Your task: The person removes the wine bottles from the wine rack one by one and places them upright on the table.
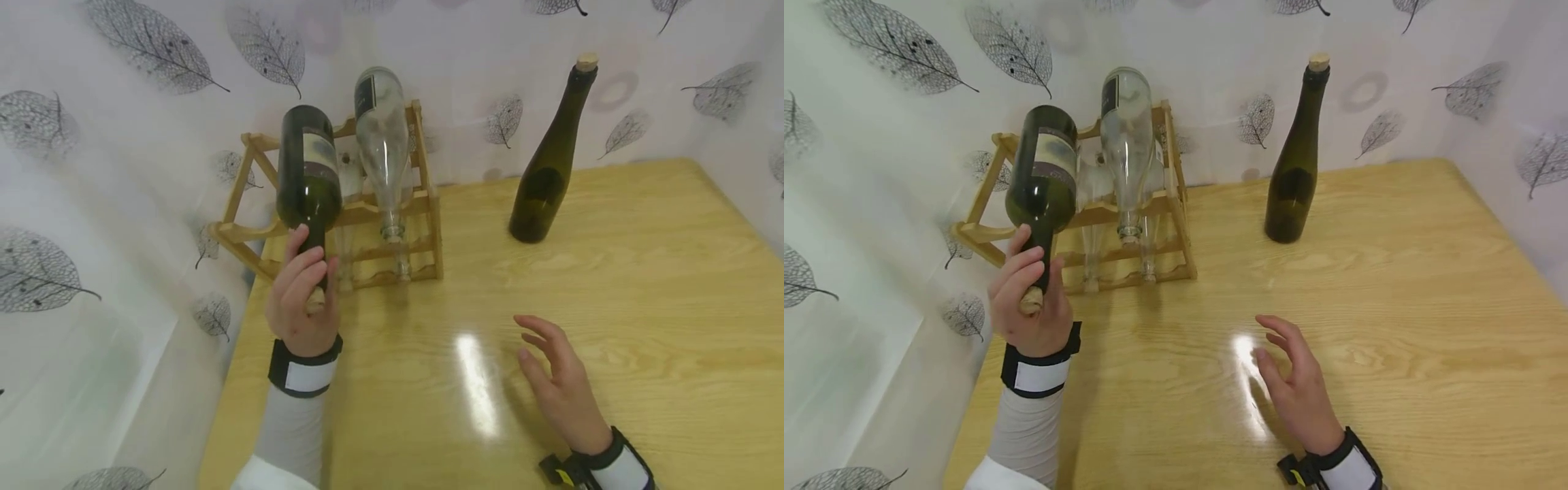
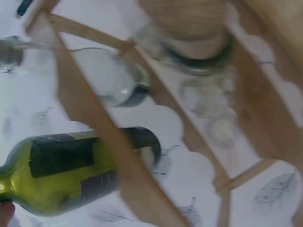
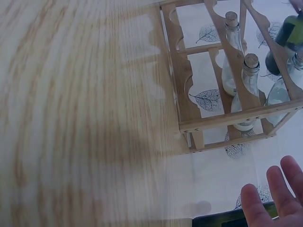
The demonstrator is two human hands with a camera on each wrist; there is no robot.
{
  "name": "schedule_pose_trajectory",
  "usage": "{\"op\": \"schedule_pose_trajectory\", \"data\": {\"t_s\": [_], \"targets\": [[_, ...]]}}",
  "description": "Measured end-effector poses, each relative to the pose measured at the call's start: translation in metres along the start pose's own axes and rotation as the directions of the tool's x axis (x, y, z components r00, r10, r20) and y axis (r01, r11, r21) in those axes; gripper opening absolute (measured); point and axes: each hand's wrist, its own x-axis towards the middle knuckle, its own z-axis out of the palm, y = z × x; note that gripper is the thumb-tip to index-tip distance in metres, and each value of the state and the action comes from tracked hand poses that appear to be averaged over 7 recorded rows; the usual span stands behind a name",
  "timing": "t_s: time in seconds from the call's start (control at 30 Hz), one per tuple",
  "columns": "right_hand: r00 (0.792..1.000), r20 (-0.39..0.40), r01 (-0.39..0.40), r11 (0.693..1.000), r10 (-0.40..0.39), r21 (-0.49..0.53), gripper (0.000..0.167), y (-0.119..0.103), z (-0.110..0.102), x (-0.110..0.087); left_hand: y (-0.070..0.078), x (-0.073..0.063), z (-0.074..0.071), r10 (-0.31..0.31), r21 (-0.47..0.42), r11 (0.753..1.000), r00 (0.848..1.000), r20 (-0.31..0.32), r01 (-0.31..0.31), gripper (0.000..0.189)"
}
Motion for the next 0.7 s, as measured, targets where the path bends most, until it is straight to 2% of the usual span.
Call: {"op": "schedule_pose_trajectory", "data": {"t_s": [0.13, 0.17, 0.23, 0.27, 0.3, 0.37, 0.4, 0.43, 0.47, 0.53, 0.6, 0.63, 0.67, 0.7], "targets": [[1.0, -0.008, 0.022, 1.0, -0.023, -0.016, 0.055, -0.009, -0.001, 0.004, 0.016, 0.01, 0.002, 0.06, -0.094, 0.993, 0.995, -0.078, -0.067, 0.02], [1.0, -0.007, 0.019, 1.0, -0.019, -0.019, 0.054, -0.013, -0.001, 0.005, 0.02, 0.013, 0.004, 0.075, -0.111, 0.99, 0.99, -0.123, -0.089, 0.02], [1.0, -0.003, 0.017, 1.0, -0.017, -0.025, 0.053, -0.021, -0.001, 0.007, 0.027, 0.019, 0.009, 0.12, -0.137, 0.978, 0.962, -0.246, -0.157, 0.024], [1.0, 0.001, 0.019, 1.0, -0.019, -0.022, 0.053, -0.024, -0.001, 0.008, 0.032, 0.023, 0.012, 0.144, -0.147, 0.969, 0.939, -0.313, -0.197, 0.027], [1.0, 0.006, 0.021, 1.0, -0.021, -0.023, 0.052, -0.027, 0.0, 0.009, 0.036, 0.027, 0.015, 0.161, -0.155, 0.959, 0.907, -0.389, -0.237, 0.03], [1.0, 0.013, 0.022, 1.0, -0.022, -0.019, 0.051, -0.031, 0.001, 0.01, 0.048, 0.037, 0.021, 0.182, -0.178, 0.932, 0.831, -0.525, -0.316, 0.038], [1.0, 0.015, 0.026, 0.999, -0.026, -0.018, 0.051, -0.032, 0.001, 0.011, 0.053, 0.041, 0.021, 0.186, -0.195, 0.915, 0.8, -0.571, -0.352, 0.042], [0.999, 0.017, 0.027, 1.0, -0.027, -0.013, 0.051, -0.033, 0.001, 0.011, 0.058, 0.044, 0.02, 0.182, -0.221, 0.898, 0.778, -0.601, -0.38, 0.045], [0.999, 0.018, 0.033, 0.999, -0.032, -0.012, 0.051, -0.033, 0.002, 0.011, 0.062, 0.046, 0.018, 0.179, -0.226, 0.887, 0.75, -0.637, -0.403, 0.047], [1.0, 0.013, 0.028, 1.0, -0.028, -0.012, 0.051, -0.033, 0.003, 0.012, 0.07, 0.05, 0.012, 0.175, -0.206, 0.882, 0.7, -0.692, -0.423, 0.051], [1.0, 0.012, 0.029, 0.999, -0.029, -0.016, 0.051, -0.033, 0.003, 0.011, 0.073, 0.052, 0.006, 0.192, -0.155, 0.892, 0.667, -0.72, -0.425, 0.052], [0.999, 0.01, 0.032, 0.999, -0.032, -0.014, 0.051, -0.032, 0.003, 0.011, 0.073, 0.052, 0.003, 0.194, -0.132, 0.901, 0.655, -0.731, -0.414, 0.053], [0.999, 0.01, 0.035, 0.999, -0.034, -0.016, 0.05, -0.032, 0.003, 0.011, 0.074, 0.052, -0.001, 0.197, -0.109, 0.91, 0.649, -0.735, -0.399, 0.054], [0.999, 0.01, 0.038, 0.999, -0.037, -0.015, 0.049, -0.032, 0.003, 0.011, 0.075, 0.051, -0.003, 0.192, -0.108, 0.915, 0.656, -0.73, -0.389, 0.054]]}}
